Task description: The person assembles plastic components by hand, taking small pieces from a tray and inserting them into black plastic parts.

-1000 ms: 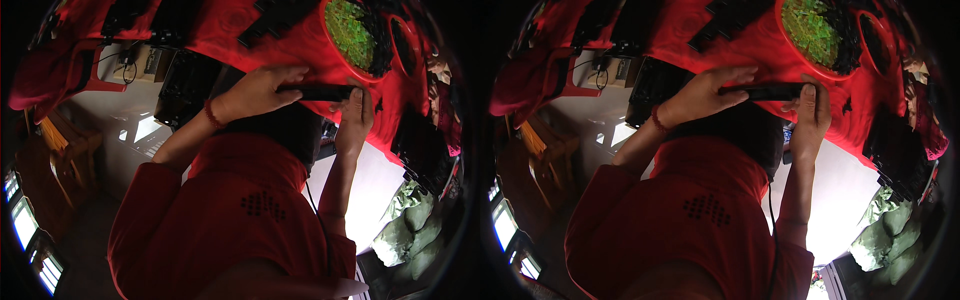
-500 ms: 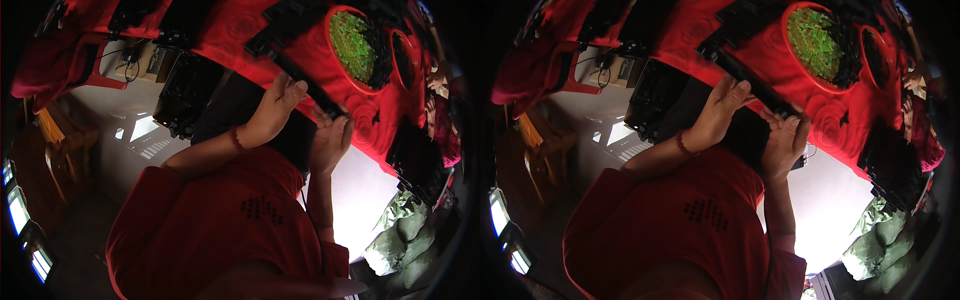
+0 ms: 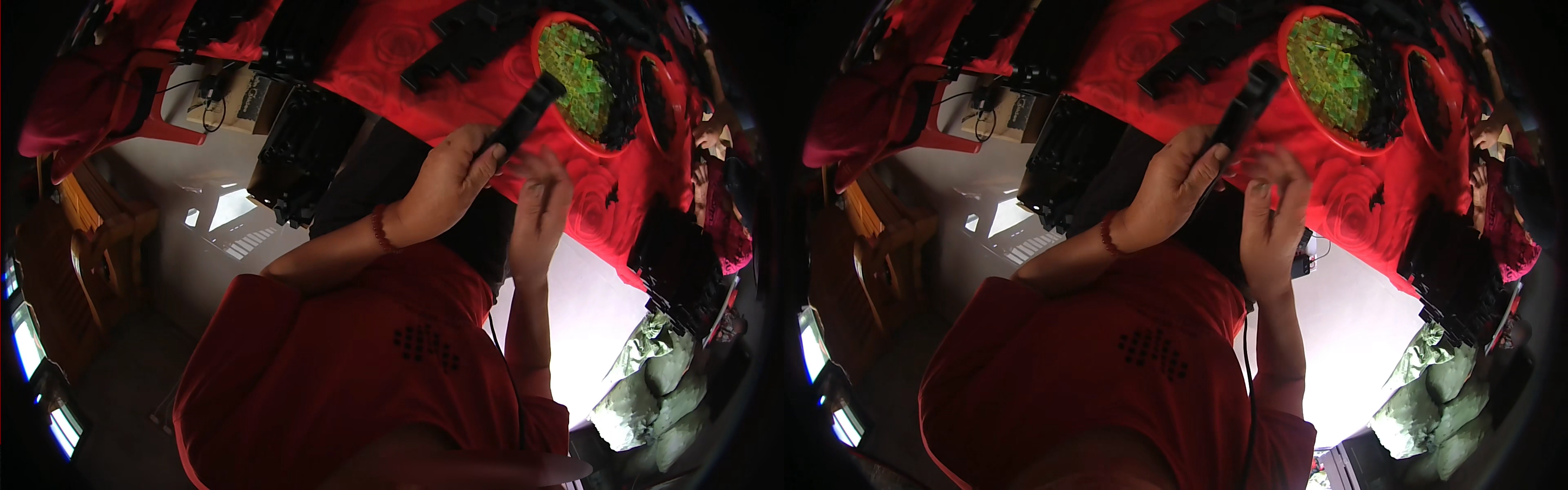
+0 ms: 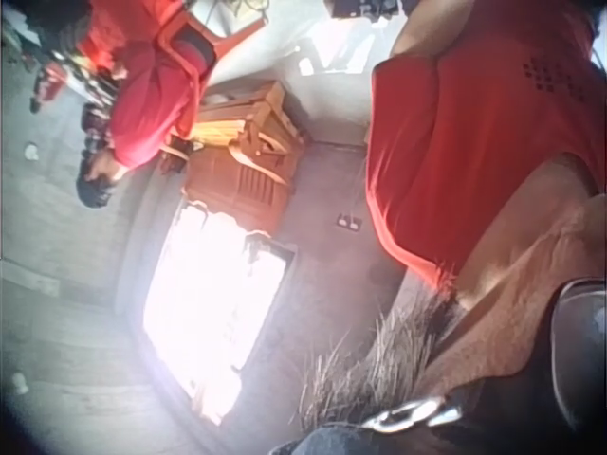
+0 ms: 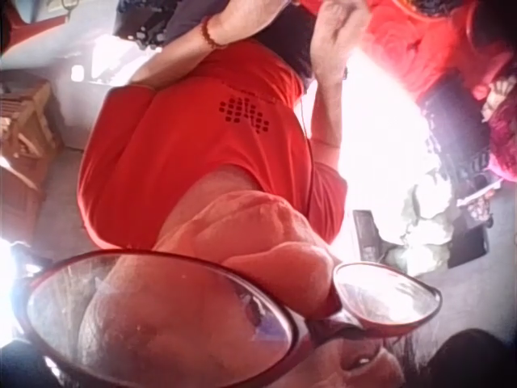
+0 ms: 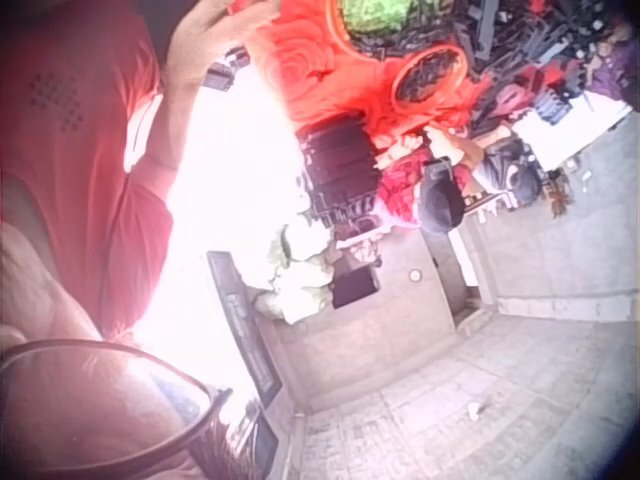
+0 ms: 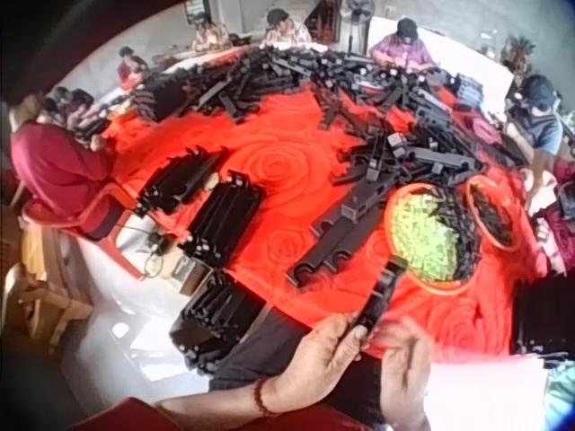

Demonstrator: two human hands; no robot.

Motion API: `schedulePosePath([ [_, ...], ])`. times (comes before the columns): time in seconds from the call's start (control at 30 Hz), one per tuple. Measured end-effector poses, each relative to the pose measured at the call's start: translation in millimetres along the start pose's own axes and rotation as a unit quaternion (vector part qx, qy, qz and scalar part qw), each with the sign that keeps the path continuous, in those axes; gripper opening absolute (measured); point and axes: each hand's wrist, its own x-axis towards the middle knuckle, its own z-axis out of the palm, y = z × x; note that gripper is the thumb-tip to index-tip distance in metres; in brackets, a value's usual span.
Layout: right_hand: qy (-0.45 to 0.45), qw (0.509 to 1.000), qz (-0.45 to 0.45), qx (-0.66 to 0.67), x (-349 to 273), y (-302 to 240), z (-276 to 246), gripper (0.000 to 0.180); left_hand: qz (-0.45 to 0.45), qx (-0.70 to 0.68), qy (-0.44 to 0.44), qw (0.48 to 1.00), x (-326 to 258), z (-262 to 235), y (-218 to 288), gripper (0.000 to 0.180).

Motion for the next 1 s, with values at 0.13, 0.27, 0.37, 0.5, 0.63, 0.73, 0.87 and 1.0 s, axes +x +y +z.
schedulePosePath([
  [0.13, 0.075, 0.996, -0.049, -0.023, 24, -10, 4, 0.036, -0.003, 0.023, -0.045, 0.999, -5, 5, 5, 0.029],
  [0.27, 0.065, 0.998, -0.001, 0.005, 28, -8, 12, 0.03, -0.103, -0.045, -0.067, 0.991, -5, 5, 7, 0.029],
  [0.37, 0.077, 0.996, -0.052, 0.002, 22, -6, 19, 0.026, -0.13, -0.167, -0.073, 0.975, -7, 5, -3, 0.026],
  [0.5, 0.074, 0.987, -0.122, -0.079, 13, 4, 19, 0.029, -0.137, -0.212, -0.07, 0.965, -11, 5, -3, 0.022],
  [0.63, 0.061, 0.982, -0.147, -0.101, 7, 2, 19, 0.03, -0.144, -0.245, -0.084, 0.955, -14, 2, -2, 0.02],
  [0.73, 0.068, 0.985, -0.139, -0.075, 4, 6, 20, 0.028, -0.175, -0.239, -0.09, 0.951, -12, 0, 3, 0.021],
  [0.87, 0.083, 0.989, -0.1, -0.065, 8, 10, 22, 0.025, -0.216, -0.222, -0.111, 0.944, -2, -1, -3, 0.023],
  [1.0, 0.087, 0.994, -0.046, -0.057, 18, -1, 20, 0.023, -0.254, -0.165, -0.144, 0.942, 9, -8, 2, 0.023],
])
